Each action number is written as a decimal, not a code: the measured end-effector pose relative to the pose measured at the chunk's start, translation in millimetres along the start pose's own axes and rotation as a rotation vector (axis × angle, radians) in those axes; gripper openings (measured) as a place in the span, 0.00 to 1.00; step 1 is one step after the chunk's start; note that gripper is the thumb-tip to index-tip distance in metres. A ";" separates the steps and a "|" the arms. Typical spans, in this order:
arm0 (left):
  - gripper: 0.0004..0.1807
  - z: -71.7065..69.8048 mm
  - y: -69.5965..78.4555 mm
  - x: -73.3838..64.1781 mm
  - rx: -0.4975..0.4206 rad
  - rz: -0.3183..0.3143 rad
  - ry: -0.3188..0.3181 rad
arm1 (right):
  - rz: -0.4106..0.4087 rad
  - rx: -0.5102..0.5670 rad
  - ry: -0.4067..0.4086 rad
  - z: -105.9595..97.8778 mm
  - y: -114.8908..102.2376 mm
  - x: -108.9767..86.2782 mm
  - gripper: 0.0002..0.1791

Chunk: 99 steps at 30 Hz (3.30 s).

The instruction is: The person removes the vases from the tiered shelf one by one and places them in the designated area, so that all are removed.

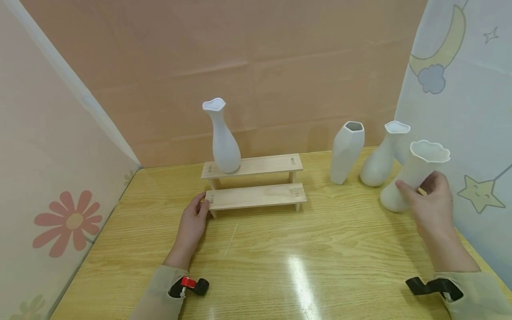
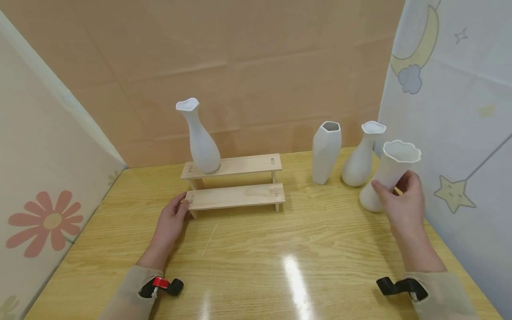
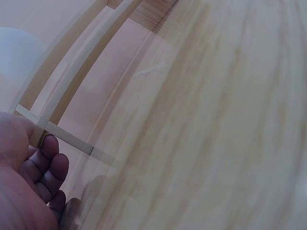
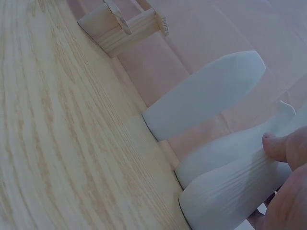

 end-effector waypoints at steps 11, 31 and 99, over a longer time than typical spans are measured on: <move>0.29 0.2 -5.3 3.1 -0.001 -0.014 -0.014 | 0.011 0.026 -0.010 -0.6 1.0 1.2 0.46; 0.29 -0.1 -0.1 0.1 -0.011 -0.022 -0.008 | -0.120 0.008 0.020 -5.4 -31.1 -12.3 0.51; 0.27 9.4 -3.3 8.0 0.017 0.017 0.003 | -0.556 -0.070 -0.523 250.6 -240.9 -88.0 0.57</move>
Point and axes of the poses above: each hand's wrist, its own x-axis towards the middle knuckle, its own z-axis out of the palm, y = z × x, the point moved 6 cm from there along x, towards the middle knuckle, and after that the axes turned 6 degrees about z, right-handed, at the moved point
